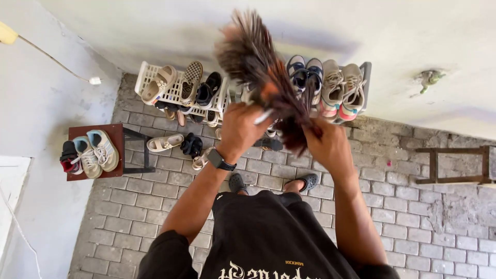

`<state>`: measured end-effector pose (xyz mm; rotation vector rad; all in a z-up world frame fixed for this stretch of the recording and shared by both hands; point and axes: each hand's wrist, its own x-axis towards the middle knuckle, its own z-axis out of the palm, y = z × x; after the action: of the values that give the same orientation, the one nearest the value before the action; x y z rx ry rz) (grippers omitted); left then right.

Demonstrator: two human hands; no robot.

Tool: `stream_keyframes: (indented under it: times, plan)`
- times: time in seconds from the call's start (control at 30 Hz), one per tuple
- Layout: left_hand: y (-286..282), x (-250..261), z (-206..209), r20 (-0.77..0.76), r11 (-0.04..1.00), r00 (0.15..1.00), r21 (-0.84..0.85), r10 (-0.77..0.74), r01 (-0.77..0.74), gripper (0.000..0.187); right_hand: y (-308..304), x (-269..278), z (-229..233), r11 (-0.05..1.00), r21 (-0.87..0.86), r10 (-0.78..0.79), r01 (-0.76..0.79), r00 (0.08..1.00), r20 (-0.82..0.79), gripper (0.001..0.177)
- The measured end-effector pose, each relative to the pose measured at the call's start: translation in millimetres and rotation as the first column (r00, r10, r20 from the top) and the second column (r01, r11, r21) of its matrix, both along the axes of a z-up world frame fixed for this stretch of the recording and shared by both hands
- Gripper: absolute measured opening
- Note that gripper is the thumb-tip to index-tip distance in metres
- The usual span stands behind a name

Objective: Cleaning several pairs of shoes on a rack using a duster.

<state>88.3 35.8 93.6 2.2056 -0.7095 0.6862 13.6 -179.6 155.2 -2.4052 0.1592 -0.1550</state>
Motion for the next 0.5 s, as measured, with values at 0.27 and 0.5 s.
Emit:
stream_keyframes:
  times: [0.27,0.5]
  plan:
    - [-4.6,11.5,23.5,0.033,0.997,0.996,-0.022,-0.079,0.080,0.016,-0.7,-26.7,41.3,0.992,-0.122,0.003,-0.001,1.000,0.020,0.021]
    - [-41.8,-2.0,-24.0,-0.014,0.975,0.976,0.034,-0.218,0.218,0.022,-8.1,-5.4,43.5,0.978,-0.192,-0.071,0.079,0.996,0.050,0.017]
